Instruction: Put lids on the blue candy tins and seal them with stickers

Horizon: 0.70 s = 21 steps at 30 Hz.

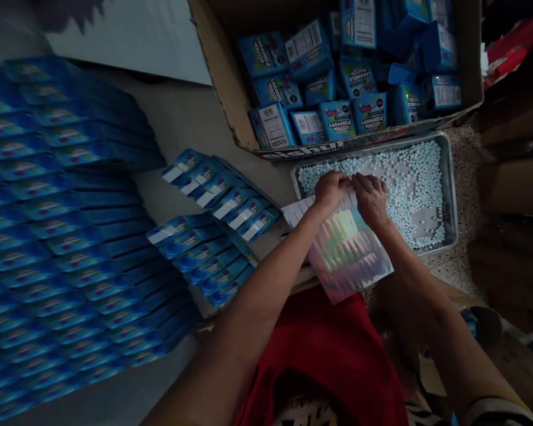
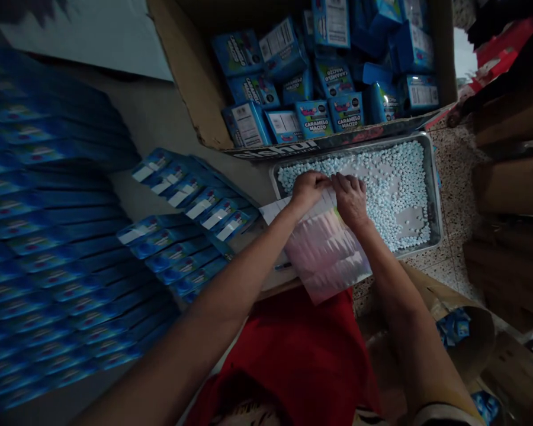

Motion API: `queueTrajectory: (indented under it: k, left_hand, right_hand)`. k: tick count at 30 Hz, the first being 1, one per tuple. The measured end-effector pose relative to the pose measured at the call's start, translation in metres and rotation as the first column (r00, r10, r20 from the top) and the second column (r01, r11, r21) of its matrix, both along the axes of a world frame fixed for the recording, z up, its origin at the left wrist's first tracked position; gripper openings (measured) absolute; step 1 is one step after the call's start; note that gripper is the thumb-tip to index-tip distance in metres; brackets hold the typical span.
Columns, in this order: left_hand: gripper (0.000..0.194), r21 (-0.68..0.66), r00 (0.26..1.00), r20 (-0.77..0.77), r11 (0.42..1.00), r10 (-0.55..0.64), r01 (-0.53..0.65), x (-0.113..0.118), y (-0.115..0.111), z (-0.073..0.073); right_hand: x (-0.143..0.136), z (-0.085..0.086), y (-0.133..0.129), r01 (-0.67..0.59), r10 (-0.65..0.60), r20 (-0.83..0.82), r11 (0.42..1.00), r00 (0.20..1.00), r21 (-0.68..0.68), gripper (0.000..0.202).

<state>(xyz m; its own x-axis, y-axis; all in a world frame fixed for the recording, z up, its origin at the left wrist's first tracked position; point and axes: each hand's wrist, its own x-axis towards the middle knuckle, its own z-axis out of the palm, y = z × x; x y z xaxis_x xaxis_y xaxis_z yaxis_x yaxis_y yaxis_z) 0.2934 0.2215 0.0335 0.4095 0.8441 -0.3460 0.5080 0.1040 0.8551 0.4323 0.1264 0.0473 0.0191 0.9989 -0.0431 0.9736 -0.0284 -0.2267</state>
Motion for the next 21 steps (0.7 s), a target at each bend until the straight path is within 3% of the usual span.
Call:
queueTrajectory:
  k: [4,8,12,16,21]
  left_hand:
    - [0.017,-0.088,0.999,0.045,0.996,0.021,-0.017,-0.005,0.005,-0.002]
    - [0.013,-0.034,0.999,0.03,0.999,-0.021,0.022,-0.01,0.005,0.0]
    - [0.012,0.071,0.998,-0.047,0.996,-0.042,0.045,-0.007,-0.004,0.009]
    - [0.015,0.147,0.985,-0.147,0.983,-0.088,0.109,-0.003,-0.01,0.018]
    - [0.016,0.148,0.978,-0.184,0.981,-0.098,0.126,-0.005,-0.01,0.022]
  right_hand:
    - [-0.003,0.003,-0.022,-0.04,0.041,-0.033,0.999,0.999,0.012,0.058]
    - [-0.003,0.013,-0.035,0.015,-0.011,-0.055,0.998,0.998,0.066,0.041]
    - [0.004,0.023,-0.028,0.024,-0.019,-0.034,0.992,0.999,0.127,0.03]
    - [0.015,0.028,-0.011,-0.075,0.076,-0.027,0.996,0.997,0.049,0.024]
    - [0.023,0.028,-0.002,-0.184,0.184,-0.029,0.983,0.983,0.001,0.023]
